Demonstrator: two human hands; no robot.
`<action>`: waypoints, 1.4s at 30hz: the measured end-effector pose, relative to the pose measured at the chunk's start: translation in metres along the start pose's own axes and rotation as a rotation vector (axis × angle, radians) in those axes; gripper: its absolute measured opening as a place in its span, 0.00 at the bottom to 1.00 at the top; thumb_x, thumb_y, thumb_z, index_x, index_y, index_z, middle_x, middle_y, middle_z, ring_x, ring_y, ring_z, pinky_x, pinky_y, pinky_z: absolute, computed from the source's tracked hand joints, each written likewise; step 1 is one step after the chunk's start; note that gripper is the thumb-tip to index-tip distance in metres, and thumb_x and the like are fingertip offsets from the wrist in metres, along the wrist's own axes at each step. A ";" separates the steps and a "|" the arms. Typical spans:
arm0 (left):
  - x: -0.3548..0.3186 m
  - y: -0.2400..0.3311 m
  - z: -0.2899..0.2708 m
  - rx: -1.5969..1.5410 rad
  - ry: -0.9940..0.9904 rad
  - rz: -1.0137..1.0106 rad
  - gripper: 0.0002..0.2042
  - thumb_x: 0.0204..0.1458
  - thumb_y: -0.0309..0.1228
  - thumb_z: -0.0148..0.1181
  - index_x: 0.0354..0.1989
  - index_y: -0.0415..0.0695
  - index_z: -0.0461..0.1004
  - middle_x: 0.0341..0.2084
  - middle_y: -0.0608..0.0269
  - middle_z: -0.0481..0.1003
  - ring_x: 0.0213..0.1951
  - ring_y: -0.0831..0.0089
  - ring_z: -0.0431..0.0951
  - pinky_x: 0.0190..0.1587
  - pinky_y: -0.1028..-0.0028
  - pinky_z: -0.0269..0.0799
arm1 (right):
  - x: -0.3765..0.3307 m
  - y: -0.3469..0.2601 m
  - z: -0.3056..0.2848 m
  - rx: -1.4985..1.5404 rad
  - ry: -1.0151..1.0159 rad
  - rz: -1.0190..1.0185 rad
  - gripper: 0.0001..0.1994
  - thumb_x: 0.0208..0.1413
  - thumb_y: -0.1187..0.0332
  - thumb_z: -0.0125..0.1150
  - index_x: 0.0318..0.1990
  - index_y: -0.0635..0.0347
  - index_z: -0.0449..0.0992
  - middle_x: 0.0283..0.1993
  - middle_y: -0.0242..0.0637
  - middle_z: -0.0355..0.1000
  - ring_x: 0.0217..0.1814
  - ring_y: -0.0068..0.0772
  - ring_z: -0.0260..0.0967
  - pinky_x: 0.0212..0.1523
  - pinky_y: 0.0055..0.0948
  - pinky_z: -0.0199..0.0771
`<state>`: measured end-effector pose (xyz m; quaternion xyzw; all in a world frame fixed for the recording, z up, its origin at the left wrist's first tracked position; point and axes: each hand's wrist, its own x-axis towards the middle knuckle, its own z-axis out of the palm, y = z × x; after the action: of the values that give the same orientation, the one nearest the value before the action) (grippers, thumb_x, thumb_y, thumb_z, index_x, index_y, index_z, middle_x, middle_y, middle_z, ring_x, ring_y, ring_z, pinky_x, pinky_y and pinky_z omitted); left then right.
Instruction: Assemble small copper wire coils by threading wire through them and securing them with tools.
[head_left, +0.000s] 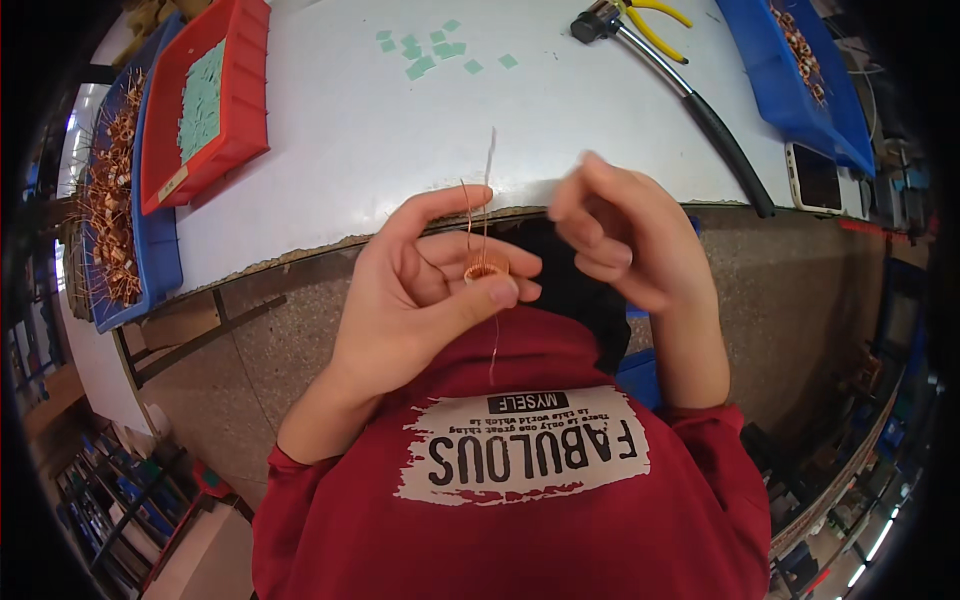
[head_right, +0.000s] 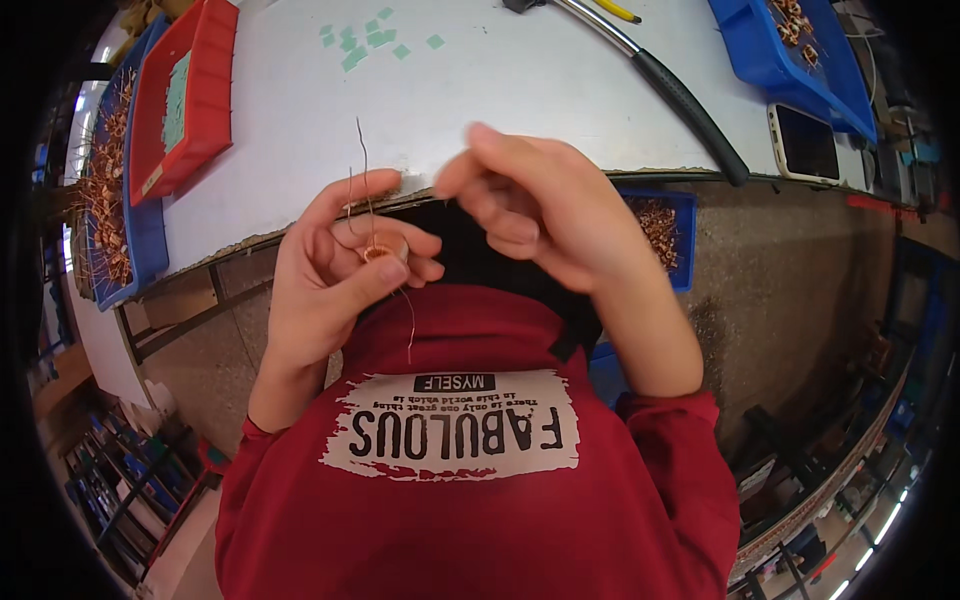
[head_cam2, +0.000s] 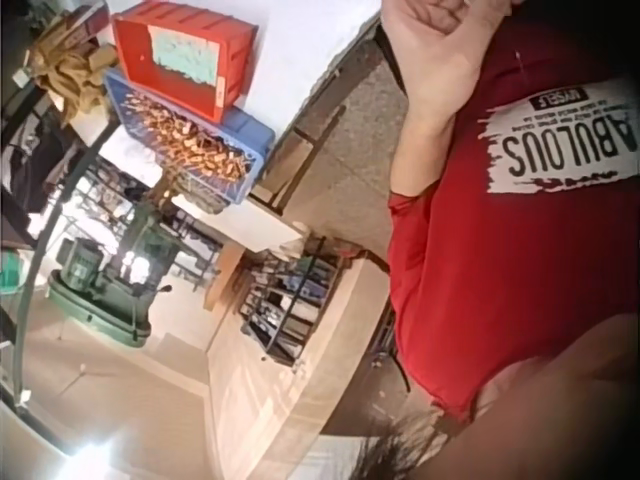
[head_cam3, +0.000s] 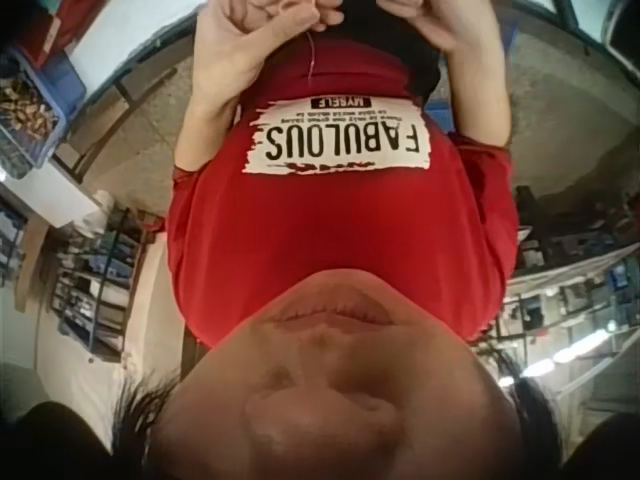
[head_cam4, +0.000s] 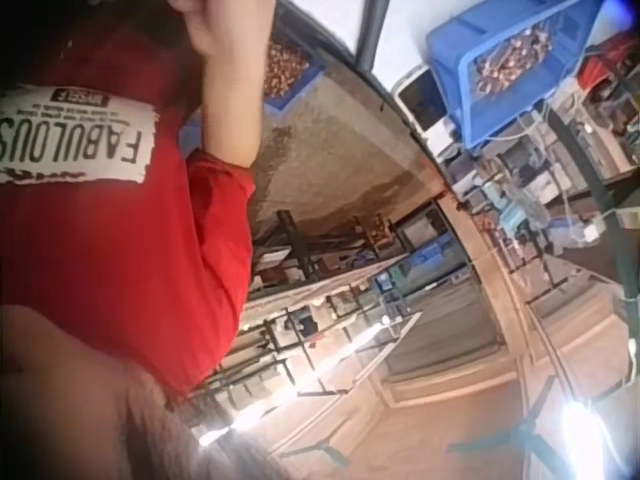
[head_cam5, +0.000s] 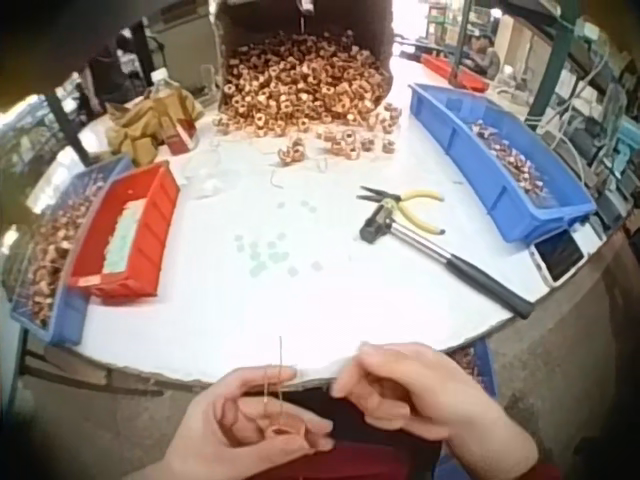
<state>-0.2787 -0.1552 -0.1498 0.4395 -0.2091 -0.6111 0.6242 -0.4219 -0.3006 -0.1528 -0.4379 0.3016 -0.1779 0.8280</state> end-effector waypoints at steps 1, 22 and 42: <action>-0.001 0.000 0.002 -0.016 -0.015 -0.018 0.26 0.50 0.16 0.57 0.58 0.35 0.55 0.38 0.44 0.76 0.40 0.62 0.79 0.42 0.75 0.76 | 0.009 -0.010 0.002 0.085 -0.107 0.160 0.18 0.62 0.63 0.45 0.35 0.71 0.75 0.18 0.28 0.59 0.13 0.10 0.45 0.13 0.10 0.43; -0.003 -0.012 0.005 0.187 -0.009 0.048 0.22 0.45 0.15 0.61 0.31 0.46 0.49 0.35 0.49 0.78 0.43 0.62 0.78 0.44 0.77 0.73 | 0.028 -0.012 0.002 -0.430 -0.381 -0.040 0.07 0.56 0.72 0.56 0.30 0.65 0.76 0.23 0.26 0.64 0.21 0.12 0.52 0.22 0.10 0.50; -0.007 0.007 0.003 0.210 -0.006 0.099 0.20 0.49 0.16 0.59 0.30 0.46 0.49 0.33 0.50 0.77 0.47 0.62 0.76 0.44 0.79 0.69 | 0.024 -0.045 0.019 -0.608 -0.252 -0.060 0.09 0.58 0.67 0.54 0.34 0.63 0.77 0.25 0.23 0.63 0.25 0.12 0.53 0.27 0.09 0.53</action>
<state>-0.2782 -0.1505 -0.1407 0.4898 -0.2954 -0.5556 0.6035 -0.3928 -0.3276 -0.1151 -0.6925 0.2230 -0.0484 0.6844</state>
